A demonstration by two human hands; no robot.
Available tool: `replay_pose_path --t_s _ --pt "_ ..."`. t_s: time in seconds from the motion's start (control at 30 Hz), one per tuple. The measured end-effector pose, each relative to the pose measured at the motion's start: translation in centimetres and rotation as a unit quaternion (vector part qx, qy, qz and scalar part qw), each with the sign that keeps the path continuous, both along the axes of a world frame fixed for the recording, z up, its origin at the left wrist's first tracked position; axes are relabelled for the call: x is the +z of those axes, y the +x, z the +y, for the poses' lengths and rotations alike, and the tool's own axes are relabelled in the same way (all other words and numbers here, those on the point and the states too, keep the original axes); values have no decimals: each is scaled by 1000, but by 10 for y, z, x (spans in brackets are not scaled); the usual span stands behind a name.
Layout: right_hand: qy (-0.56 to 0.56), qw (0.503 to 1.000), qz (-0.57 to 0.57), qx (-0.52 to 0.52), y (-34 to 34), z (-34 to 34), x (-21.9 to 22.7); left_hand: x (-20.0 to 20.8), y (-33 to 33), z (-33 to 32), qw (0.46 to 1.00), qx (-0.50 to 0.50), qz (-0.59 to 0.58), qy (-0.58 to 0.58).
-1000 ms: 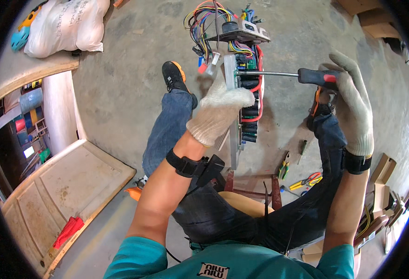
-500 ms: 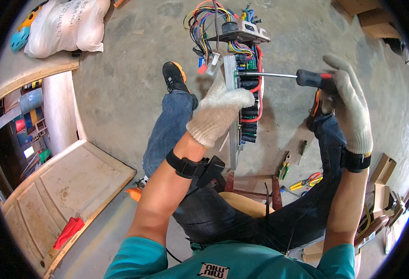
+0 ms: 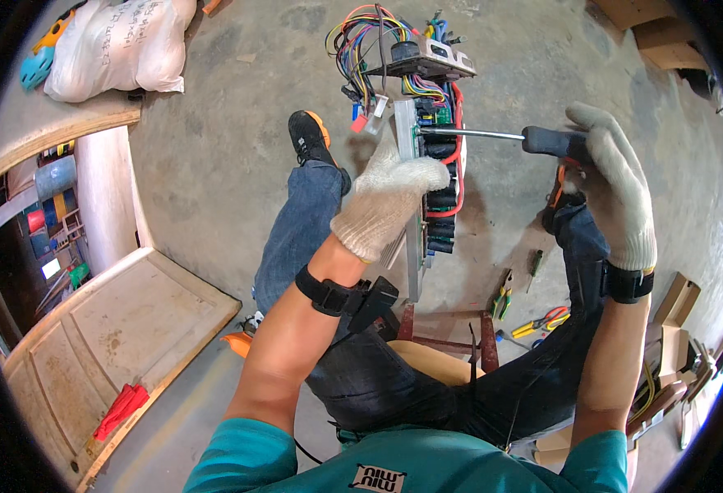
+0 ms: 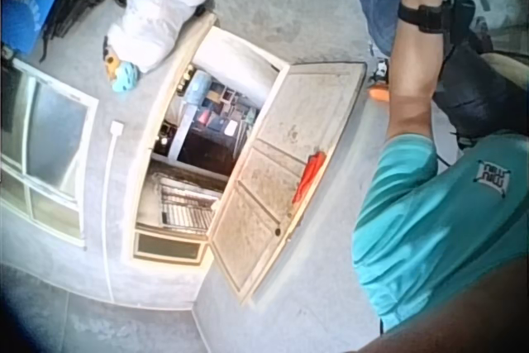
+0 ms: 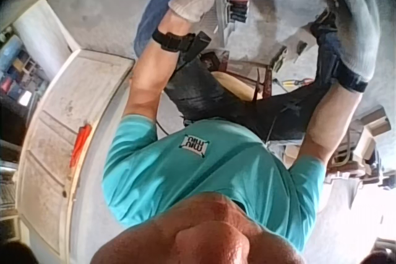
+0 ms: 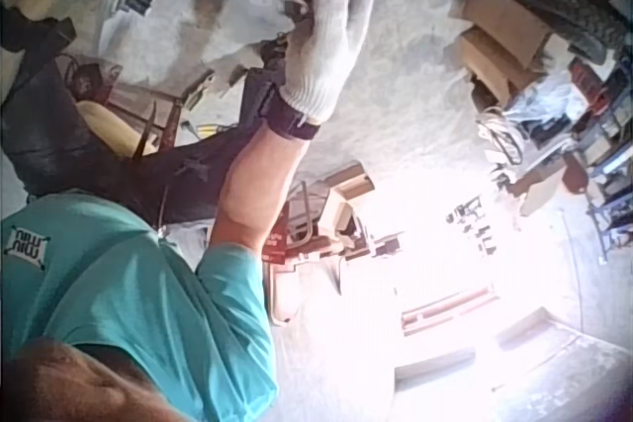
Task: Unscrewing and disassembling a metal housing of an electronic controller to inspect internal circuitry.
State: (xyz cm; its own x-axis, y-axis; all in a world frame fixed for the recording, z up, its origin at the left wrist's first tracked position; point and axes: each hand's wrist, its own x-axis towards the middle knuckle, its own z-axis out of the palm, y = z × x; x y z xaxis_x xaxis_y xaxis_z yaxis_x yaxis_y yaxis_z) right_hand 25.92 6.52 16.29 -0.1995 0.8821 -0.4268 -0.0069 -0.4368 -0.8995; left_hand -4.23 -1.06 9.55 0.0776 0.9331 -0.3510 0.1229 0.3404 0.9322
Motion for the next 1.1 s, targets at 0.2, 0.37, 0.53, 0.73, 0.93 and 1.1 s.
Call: replay_pose_path --t_s 0.2,0.37,0.53,0.73,0.93,1.1 --pt "-86 985 -136 68 5 6 5 -1 1 -3 997 -26 66 -11" --pt "67 997 -40 -14 -6 -5 -13 -3 2 2 994 36 -86 -52" --pt "-22 997 -57 -37 -8 0 7 2 12 1 995 60 -30 72" --pt "-39 997 -64 -20 4 7 4 25 14 -4 996 39 50 -63" --pt "-6 990 85 -112 2 1 -9 37 20 2 986 55 64 -146" --pt "-49 998 -33 -21 9 6 6 46 20 0 986 58 81 -130"
